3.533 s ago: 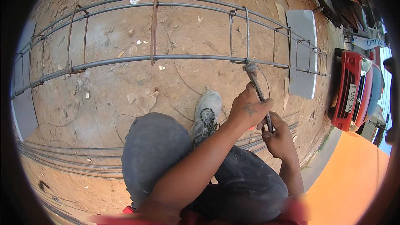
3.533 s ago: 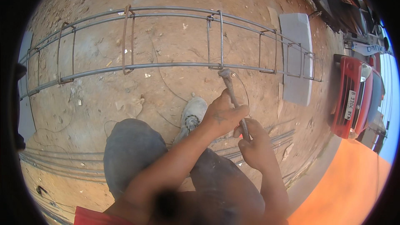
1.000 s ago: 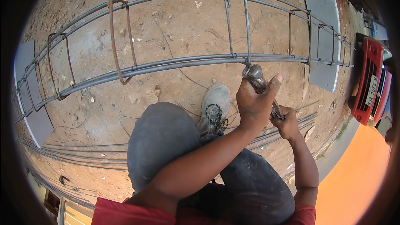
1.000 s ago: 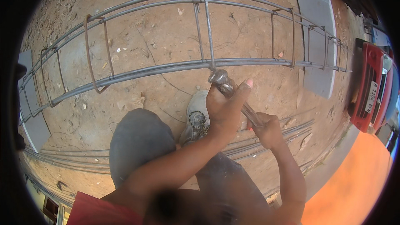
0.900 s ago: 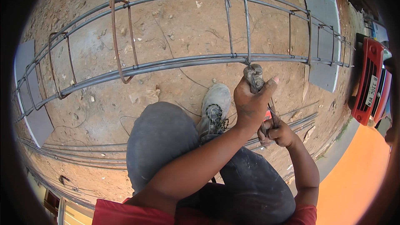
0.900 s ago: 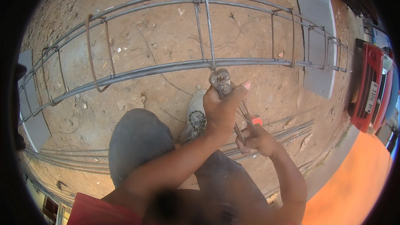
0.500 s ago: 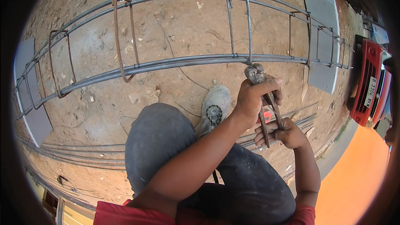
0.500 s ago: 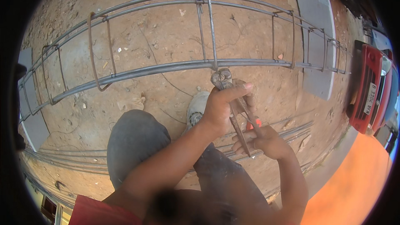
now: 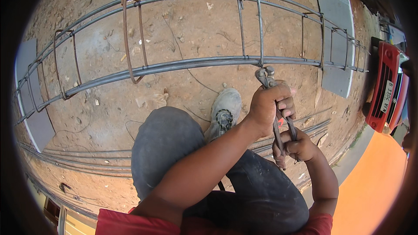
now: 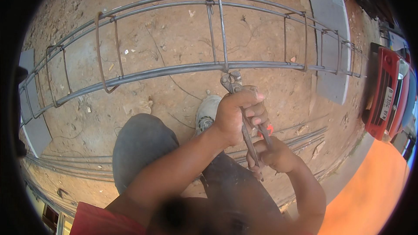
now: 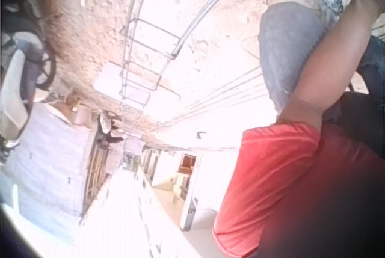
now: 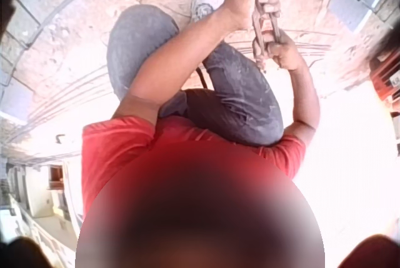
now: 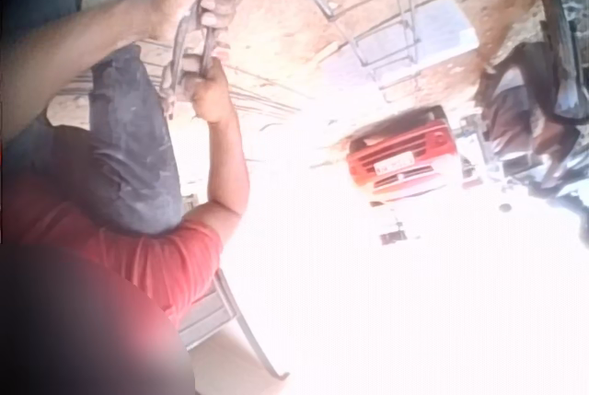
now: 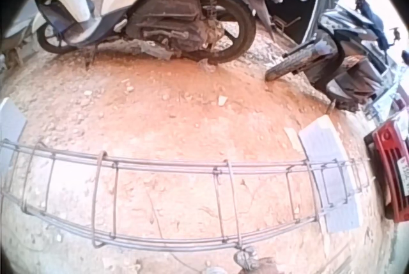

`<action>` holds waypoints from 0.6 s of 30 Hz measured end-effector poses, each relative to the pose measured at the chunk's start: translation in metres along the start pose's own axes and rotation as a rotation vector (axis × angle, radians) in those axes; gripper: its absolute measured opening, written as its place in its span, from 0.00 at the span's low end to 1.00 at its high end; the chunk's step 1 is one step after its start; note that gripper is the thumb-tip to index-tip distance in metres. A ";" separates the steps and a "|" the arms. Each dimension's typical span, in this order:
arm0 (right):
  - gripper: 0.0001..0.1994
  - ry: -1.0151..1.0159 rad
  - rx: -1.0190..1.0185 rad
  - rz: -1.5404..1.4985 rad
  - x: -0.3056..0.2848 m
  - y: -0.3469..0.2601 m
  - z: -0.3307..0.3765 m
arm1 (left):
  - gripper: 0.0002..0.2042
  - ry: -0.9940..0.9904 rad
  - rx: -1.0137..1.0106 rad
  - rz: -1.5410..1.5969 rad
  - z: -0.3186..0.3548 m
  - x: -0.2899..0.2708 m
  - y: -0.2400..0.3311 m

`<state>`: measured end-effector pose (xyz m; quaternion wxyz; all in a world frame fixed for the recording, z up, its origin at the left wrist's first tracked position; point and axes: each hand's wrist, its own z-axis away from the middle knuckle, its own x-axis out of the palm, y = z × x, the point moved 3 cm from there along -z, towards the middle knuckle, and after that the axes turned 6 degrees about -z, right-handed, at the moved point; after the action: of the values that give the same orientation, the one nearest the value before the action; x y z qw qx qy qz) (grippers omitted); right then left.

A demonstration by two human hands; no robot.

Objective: The person assembles a rebar cage by tying intersecting steel bars with wire. They wrap wire around each intersection by hand and then use pliers to twist and secure the wire, repeating this process along the length of the cage.

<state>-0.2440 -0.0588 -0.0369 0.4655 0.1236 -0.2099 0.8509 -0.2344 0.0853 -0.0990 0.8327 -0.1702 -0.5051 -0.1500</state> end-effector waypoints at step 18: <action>0.17 1.339 -0.876 1.276 -0.028 0.014 0.003 | 0.12 0.334 0.349 -0.108 -0.027 0.009 -0.007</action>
<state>-0.2407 -0.0873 -0.0486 -0.0484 -0.6928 -0.2258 0.6831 -0.2123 0.0663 -0.1011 0.9122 0.0307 -0.3872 -0.1307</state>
